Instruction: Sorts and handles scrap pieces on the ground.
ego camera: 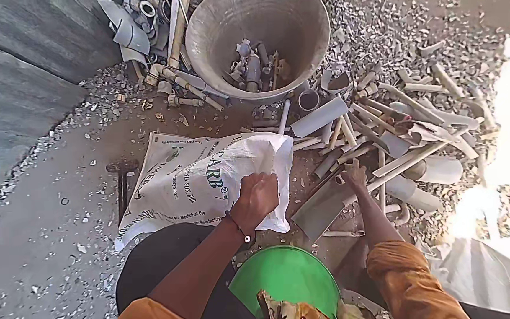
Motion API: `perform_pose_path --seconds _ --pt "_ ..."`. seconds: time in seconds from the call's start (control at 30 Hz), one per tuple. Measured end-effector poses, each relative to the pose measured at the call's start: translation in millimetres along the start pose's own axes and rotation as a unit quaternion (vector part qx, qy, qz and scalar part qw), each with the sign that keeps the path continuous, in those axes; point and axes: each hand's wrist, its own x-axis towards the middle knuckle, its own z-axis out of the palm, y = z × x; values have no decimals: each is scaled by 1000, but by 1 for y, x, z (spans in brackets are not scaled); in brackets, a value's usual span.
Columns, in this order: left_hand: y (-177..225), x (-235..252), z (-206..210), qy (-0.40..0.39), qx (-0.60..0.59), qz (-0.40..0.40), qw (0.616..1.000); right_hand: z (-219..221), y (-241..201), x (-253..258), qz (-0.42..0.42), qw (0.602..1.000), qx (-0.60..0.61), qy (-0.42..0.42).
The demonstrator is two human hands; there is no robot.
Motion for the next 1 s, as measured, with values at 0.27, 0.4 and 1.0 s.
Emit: perform_pose_path --seconds 0.27,0.4,1.0 --pt "-2 6 0 -35 18 0 999 32 17 -17 -92 994 -49 -15" --pt "-2 -7 0 -22 16 12 1000 48 15 -49 -87 991 82 62" --pt "8 -10 4 -30 82 28 996 -31 1 -97 -55 947 246 198"
